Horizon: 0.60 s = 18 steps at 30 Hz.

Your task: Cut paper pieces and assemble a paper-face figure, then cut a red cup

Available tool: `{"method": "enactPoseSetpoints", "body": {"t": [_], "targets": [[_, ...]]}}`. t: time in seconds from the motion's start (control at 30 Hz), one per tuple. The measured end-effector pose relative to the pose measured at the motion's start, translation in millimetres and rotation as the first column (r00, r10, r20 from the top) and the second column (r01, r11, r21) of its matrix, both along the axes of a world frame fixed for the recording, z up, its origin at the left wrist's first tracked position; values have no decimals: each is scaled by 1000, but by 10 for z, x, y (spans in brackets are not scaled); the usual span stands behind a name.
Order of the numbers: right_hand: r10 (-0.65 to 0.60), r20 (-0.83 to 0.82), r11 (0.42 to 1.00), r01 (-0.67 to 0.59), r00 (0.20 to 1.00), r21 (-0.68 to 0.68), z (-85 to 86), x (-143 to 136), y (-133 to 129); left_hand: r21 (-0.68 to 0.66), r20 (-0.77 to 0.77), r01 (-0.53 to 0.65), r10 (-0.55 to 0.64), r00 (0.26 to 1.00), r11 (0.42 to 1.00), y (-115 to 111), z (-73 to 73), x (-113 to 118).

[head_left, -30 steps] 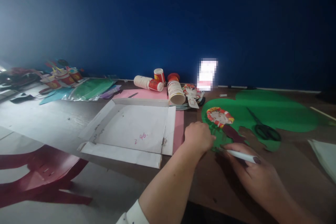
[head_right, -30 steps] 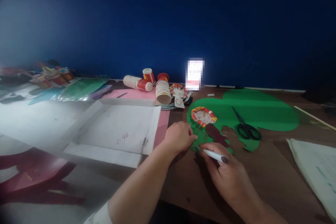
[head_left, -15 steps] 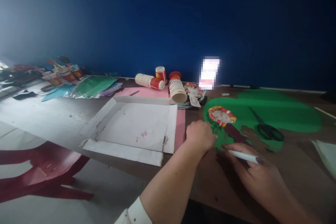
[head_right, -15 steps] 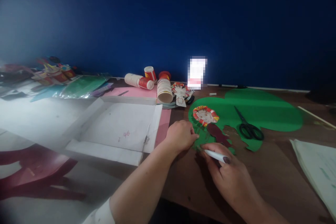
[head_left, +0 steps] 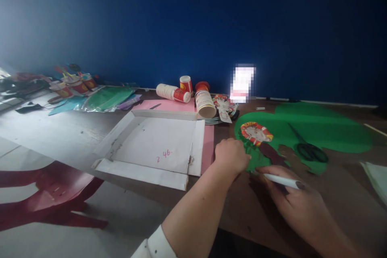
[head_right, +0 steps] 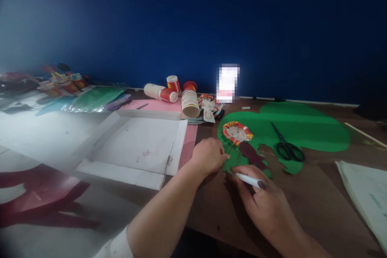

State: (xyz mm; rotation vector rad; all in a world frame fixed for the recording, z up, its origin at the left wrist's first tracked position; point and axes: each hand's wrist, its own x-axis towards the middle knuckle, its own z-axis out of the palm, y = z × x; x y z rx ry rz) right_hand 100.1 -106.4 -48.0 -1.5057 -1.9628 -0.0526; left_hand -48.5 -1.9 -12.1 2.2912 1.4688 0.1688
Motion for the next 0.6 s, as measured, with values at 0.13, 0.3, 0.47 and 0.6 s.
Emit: {"method": "enactPoseSetpoints", "body": {"t": [0.13,0.3,0.47,0.6], "targets": [[-39,0,998,39,999,56,58,13,7,-3,2,-4,5,1000,1000,-2,11,-2],[-171,-26,955,172,985,242,259,153,-7,-19,17,-11,12,1000,1000,-4,7,1],[-270,188,963,266,944,47,136,601,-52,-3,35,-14,14,999,1000,-4,-18,4],[-110,290,983,147,951,-110,-87,927,-86,9,63,-32,31,998,999,-4,-59,9]]}}
